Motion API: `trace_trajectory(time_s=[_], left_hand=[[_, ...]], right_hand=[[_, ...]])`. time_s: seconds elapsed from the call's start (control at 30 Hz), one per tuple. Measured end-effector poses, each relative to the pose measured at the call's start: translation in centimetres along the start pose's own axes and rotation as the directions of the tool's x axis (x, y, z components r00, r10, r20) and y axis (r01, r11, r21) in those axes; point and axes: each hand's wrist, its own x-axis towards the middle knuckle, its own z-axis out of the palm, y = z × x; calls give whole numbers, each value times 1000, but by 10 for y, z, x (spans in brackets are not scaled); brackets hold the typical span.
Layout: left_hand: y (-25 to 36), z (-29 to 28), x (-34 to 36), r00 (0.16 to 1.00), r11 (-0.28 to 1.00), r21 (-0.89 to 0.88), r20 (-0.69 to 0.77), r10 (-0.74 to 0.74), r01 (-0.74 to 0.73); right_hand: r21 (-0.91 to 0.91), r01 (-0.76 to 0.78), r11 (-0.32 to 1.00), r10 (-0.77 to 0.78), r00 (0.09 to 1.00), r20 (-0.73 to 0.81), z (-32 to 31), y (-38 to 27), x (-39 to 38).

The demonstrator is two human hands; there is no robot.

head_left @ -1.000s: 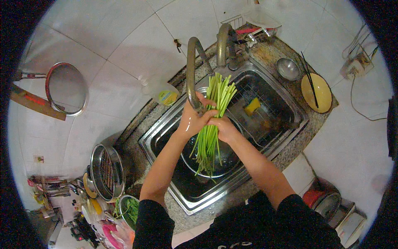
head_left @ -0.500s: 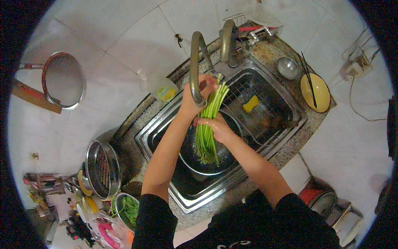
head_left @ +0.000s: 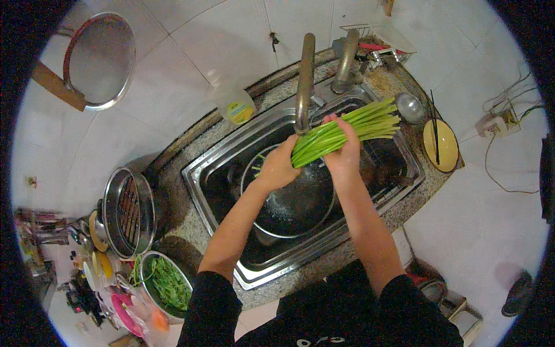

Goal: The person trims the ends of green vegetables on a cutting board, then washes them under running water in a sink. They place the cleaned vegetables into a pot and briefly wash a plate.

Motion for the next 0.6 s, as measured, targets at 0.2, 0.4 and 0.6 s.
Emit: trace_trajectory(time_s=[0.2,0.4,0.6], left_hand=[[6,-12,24,972,984,-180,229,55,-13],[-1,-20,47,637,828,-367,771,15,424],[-43,-14,15,782,881,-435,609,133,189]], right_hand=[[-65,-25,998,45,948,316,-7,-17,-2],[28,-111,993,90,909,406,-15,-19,9],[85,162,983,-167,984,55,-16,-22,12]])
